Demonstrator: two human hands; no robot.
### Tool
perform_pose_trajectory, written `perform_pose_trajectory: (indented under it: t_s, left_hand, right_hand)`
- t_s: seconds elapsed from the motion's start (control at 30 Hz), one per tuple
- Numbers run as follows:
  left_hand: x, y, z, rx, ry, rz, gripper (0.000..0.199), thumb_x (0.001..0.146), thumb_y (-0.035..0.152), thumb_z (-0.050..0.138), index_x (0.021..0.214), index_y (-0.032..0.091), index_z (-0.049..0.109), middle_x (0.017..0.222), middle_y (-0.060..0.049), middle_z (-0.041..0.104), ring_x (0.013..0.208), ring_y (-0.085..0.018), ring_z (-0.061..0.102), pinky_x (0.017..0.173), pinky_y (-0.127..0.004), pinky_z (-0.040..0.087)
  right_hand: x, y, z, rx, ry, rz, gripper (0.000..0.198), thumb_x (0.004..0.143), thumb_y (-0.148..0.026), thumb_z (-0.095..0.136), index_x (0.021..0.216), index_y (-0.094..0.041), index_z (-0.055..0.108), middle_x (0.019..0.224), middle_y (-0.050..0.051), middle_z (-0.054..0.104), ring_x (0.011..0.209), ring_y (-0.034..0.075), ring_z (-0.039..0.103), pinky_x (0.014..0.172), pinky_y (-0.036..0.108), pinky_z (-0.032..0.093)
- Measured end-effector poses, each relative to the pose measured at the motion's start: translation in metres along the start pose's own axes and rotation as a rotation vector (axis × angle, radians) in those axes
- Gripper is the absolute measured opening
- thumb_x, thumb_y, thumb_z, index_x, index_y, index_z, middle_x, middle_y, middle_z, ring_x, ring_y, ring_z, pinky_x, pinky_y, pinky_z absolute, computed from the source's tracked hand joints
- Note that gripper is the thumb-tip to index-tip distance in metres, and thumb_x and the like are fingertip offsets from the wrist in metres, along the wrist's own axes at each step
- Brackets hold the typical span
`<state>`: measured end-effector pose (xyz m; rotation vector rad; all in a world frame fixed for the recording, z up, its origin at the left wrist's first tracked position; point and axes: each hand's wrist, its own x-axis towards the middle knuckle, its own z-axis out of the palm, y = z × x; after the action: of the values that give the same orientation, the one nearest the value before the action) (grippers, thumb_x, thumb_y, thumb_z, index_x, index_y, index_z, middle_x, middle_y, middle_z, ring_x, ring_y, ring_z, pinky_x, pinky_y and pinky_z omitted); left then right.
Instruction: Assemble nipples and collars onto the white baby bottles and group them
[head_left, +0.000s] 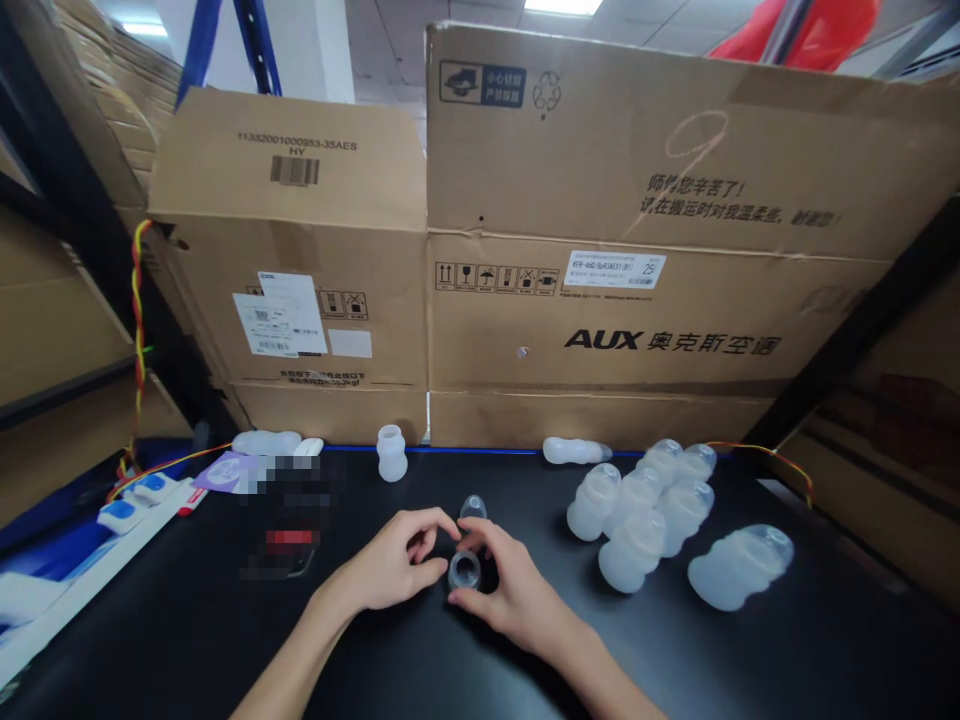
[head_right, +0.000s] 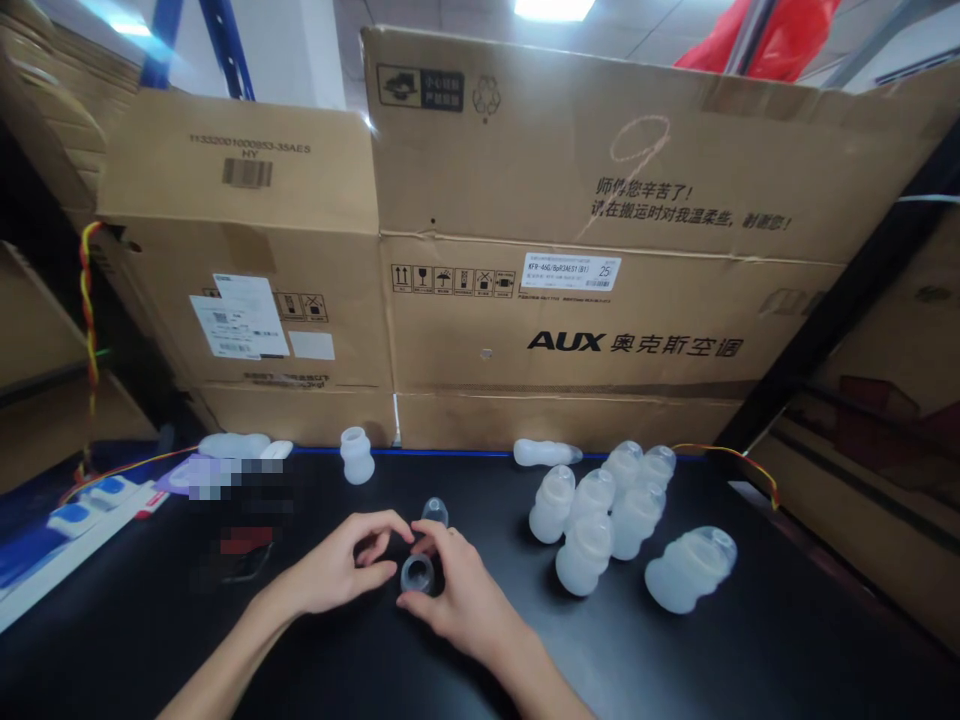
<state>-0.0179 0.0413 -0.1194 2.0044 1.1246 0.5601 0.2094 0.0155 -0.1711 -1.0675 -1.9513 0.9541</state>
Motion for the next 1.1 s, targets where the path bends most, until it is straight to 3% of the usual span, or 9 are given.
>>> perform_pose_trajectory:
  t_s: [0.13, 0.3, 0.4, 0.6, 0.73, 0.8, 0.9, 1.0, 1.1]
  left_hand:
    - [-0.002, 0.007, 0.007, 0.127, 0.046, 0.026, 0.017, 0.085, 0.036, 0.071, 0.096, 0.026, 0.079, 0.056, 0.010, 0.030, 0.055, -0.009, 0.031, 0.060, -0.023, 0.028]
    - [-0.001, 0.011, 0.025, 0.236, 0.071, 0.121, 0.011, 0.082, 0.033, 0.078, 0.092, 0.035, 0.083, 0.055, 0.009, 0.046, 0.053, -0.008, 0.038, 0.059, -0.023, 0.029]
    - [0.002, 0.006, 0.034, 0.284, 0.139, 0.247, 0.015, 0.089, 0.026, 0.069, 0.080, 0.029, 0.081, 0.061, 0.006, 0.058, 0.056, -0.008, 0.045, 0.060, -0.024, 0.029]
    - [0.005, -0.003, 0.046, 0.370, 0.389, 0.521, 0.028, 0.091, 0.009, 0.053, 0.072, 0.021, 0.071, 0.060, 0.001, 0.060, 0.059, -0.013, 0.042, 0.059, -0.029, 0.026]
    - [0.004, 0.009, 0.038, 0.383, 0.454, 0.589, 0.024, 0.090, 0.008, 0.058, 0.073, 0.024, 0.067, 0.060, 0.004, 0.056, 0.059, -0.013, 0.044, 0.056, -0.027, 0.028]
    - [0.005, 0.013, 0.025, 0.353, 0.553, 0.566, 0.018, 0.091, 0.014, 0.063, 0.076, 0.025, 0.066, 0.062, 0.005, 0.052, 0.061, -0.012, 0.048, 0.058, -0.025, 0.034]
    - [0.014, 0.006, -0.004, 0.281, 0.963, 0.422, 0.008, 0.093, 0.025, 0.067, 0.101, 0.024, 0.066, 0.081, 0.002, 0.055, 0.078, -0.016, 0.053, 0.079, -0.030, 0.045]
    - [0.032, -0.017, -0.034, 0.215, 1.236, 0.199, 0.058, 0.078, 0.044, 0.082, 0.125, 0.019, 0.058, 0.109, -0.008, 0.057, 0.104, -0.026, 0.056, 0.099, -0.045, 0.044]
    - [0.054, -0.046, -0.051, 0.119, 1.214, 0.027, 0.081, 0.061, 0.056, 0.090, 0.124, 0.020, 0.056, 0.119, -0.011, 0.058, 0.115, -0.033, 0.058, 0.101, -0.051, 0.047]
  right_hand:
    - [-0.003, 0.006, 0.001, -0.003, -0.037, 0.008, 0.085, 0.073, -0.021, 0.089, 0.146, -0.030, 0.046, 0.116, 0.001, 0.068, 0.105, 0.020, 0.063, 0.097, 0.035, 0.046]
    - [-0.010, 0.007, -0.005, -0.032, -0.038, 0.019, 0.086, 0.075, -0.022, 0.090, 0.148, -0.028, 0.045, 0.118, 0.002, 0.068, 0.110, 0.023, 0.061, 0.102, 0.038, 0.042]
    - [-0.009, 0.009, -0.004, -0.050, -0.029, 0.048, 0.091, 0.071, -0.027, 0.094, 0.147, -0.026, 0.045, 0.114, 0.003, 0.068, 0.108, 0.024, 0.059, 0.102, 0.040, 0.041]
    - [-0.007, 0.006, 0.000, -0.094, -0.005, 0.081, 0.072, 0.070, -0.024, 0.093, 0.133, -0.024, 0.057, 0.111, 0.002, 0.066, 0.100, 0.023, 0.055, 0.090, 0.035, 0.041]
    - [-0.006, 0.002, 0.001, -0.112, 0.006, 0.088, 0.060, 0.067, -0.027, 0.095, 0.119, -0.025, 0.065, 0.104, 0.000, 0.068, 0.092, 0.022, 0.054, 0.086, 0.034, 0.040]
    - [-0.005, 0.002, 0.002, -0.106, 0.017, 0.096, 0.063, 0.067, -0.030, 0.096, 0.122, -0.025, 0.065, 0.106, 0.001, 0.068, 0.091, 0.022, 0.054, 0.085, 0.034, 0.041]
    - [-0.005, 0.003, 0.003, -0.087, 0.019, 0.092, 0.073, 0.066, -0.033, 0.098, 0.130, -0.026, 0.063, 0.110, 0.002, 0.069, 0.097, 0.022, 0.057, 0.089, 0.034, 0.043]
    - [-0.005, 0.002, 0.001, -0.087, 0.000, 0.072, 0.066, 0.066, -0.035, 0.098, 0.123, -0.026, 0.067, 0.110, 0.002, 0.068, 0.100, 0.022, 0.058, 0.093, 0.035, 0.043]
    - [-0.005, -0.001, -0.003, -0.105, -0.018, 0.054, 0.051, 0.069, -0.032, 0.095, 0.114, -0.027, 0.071, 0.108, 0.002, 0.067, 0.100, 0.024, 0.057, 0.092, 0.037, 0.043]
